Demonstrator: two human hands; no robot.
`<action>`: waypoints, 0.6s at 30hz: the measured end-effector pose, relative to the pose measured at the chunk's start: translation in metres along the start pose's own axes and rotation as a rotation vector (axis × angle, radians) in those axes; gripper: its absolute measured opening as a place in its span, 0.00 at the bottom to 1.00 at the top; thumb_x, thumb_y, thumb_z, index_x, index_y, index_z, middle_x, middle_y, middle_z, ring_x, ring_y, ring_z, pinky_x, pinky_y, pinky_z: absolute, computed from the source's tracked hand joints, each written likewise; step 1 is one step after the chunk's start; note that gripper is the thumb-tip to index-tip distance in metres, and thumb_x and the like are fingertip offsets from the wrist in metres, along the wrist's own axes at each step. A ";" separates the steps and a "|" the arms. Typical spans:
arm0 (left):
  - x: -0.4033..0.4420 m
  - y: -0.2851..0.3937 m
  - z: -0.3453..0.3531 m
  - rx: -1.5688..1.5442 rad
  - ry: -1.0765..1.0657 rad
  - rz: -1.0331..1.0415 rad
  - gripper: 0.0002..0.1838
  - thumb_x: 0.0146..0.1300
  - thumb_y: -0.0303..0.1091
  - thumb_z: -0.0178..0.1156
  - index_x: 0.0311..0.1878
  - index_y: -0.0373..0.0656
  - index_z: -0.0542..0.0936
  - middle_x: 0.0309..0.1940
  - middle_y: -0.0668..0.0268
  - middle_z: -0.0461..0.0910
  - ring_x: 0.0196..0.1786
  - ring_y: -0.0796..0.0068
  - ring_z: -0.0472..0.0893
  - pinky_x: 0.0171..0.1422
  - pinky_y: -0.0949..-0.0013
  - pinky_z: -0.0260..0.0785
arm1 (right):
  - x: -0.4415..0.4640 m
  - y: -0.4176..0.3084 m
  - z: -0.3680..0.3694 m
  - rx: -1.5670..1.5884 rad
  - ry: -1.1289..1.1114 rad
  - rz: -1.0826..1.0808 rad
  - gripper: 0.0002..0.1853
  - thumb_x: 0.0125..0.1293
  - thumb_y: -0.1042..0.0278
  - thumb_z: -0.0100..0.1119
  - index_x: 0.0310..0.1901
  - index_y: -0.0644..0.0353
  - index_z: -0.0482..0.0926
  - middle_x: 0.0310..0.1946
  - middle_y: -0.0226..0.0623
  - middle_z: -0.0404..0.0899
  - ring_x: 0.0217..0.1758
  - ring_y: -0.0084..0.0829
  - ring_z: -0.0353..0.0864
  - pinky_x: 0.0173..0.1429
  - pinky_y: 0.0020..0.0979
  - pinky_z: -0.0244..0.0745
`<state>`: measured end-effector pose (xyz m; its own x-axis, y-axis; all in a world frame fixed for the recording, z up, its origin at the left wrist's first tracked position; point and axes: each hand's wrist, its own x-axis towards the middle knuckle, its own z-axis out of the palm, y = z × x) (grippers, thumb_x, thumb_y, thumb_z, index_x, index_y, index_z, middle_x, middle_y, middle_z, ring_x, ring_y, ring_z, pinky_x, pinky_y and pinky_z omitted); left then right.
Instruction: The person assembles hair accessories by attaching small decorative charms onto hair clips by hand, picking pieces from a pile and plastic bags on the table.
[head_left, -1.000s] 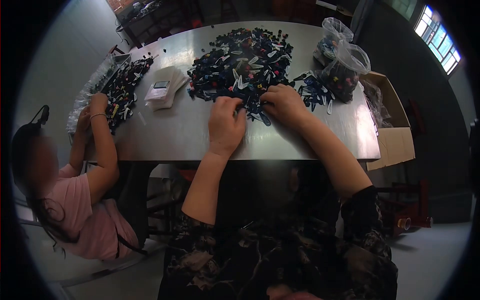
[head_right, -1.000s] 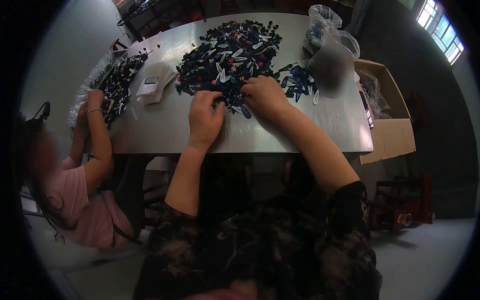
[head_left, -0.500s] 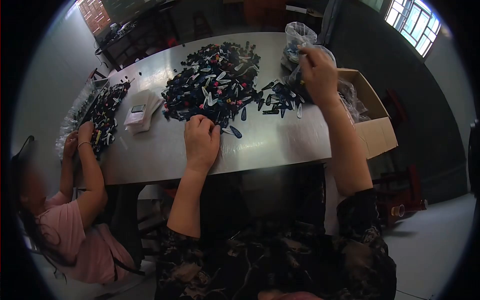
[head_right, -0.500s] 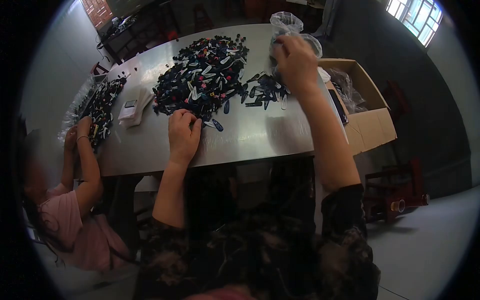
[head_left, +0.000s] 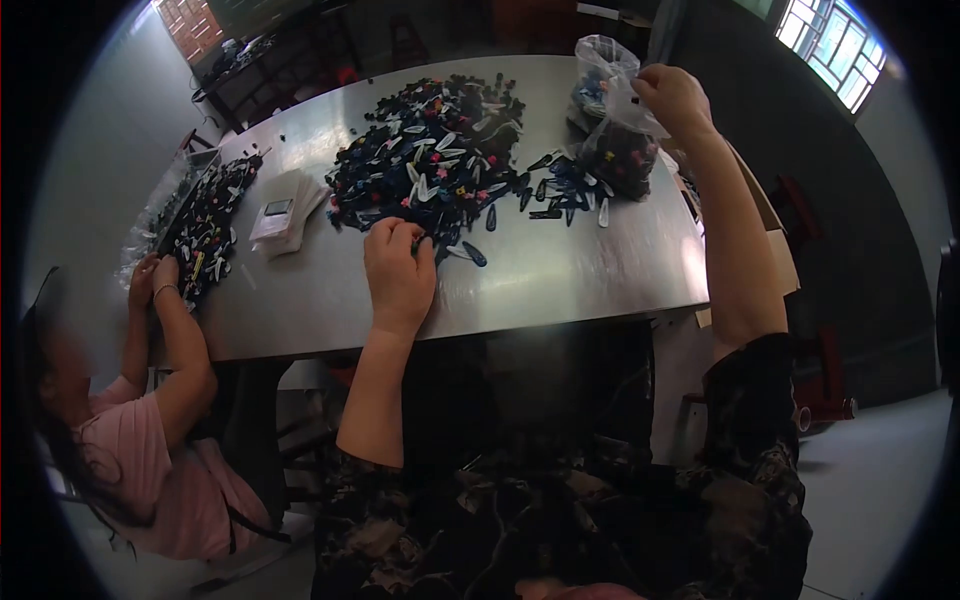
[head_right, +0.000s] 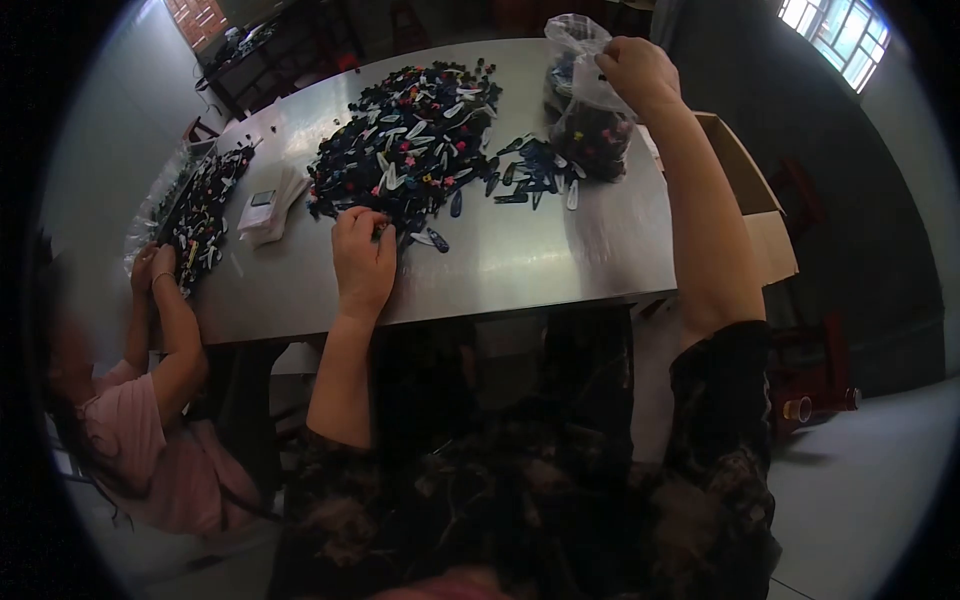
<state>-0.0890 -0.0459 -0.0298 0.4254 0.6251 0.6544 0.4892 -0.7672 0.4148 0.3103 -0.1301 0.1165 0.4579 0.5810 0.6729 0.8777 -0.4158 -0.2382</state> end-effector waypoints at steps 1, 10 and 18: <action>0.001 -0.002 0.000 -0.014 0.056 -0.035 0.07 0.61 0.28 0.64 0.41 0.38 0.79 0.48 0.57 0.75 0.53 0.53 0.75 0.59 0.56 0.67 | -0.003 -0.011 0.002 -0.016 -0.085 -0.031 0.14 0.68 0.53 0.57 0.45 0.51 0.86 0.40 0.43 0.87 0.47 0.47 0.86 0.53 0.45 0.79; 0.001 -0.015 -0.001 -0.119 0.184 -0.197 0.09 0.64 0.23 0.54 0.46 0.37 0.78 0.45 0.55 0.77 0.52 0.53 0.75 0.60 0.56 0.67 | -0.119 -0.125 0.051 0.488 -0.381 -0.407 0.08 0.61 0.67 0.65 0.40 0.59 0.85 0.35 0.43 0.84 0.38 0.46 0.84 0.45 0.40 0.78; 0.000 0.001 -0.001 0.045 0.024 -0.117 0.12 0.55 0.28 0.68 0.44 0.39 0.81 0.46 0.57 0.75 0.51 0.52 0.77 0.58 0.55 0.70 | -0.164 -0.148 0.074 0.570 -0.645 -0.455 0.13 0.58 0.57 0.67 0.39 0.56 0.81 0.41 0.39 0.79 0.45 0.47 0.82 0.47 0.45 0.77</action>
<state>-0.0896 -0.0465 -0.0286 0.3453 0.7060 0.6183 0.5687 -0.6815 0.4606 0.1159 -0.1120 -0.0103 -0.1018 0.9445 0.3122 0.8488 0.2462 -0.4679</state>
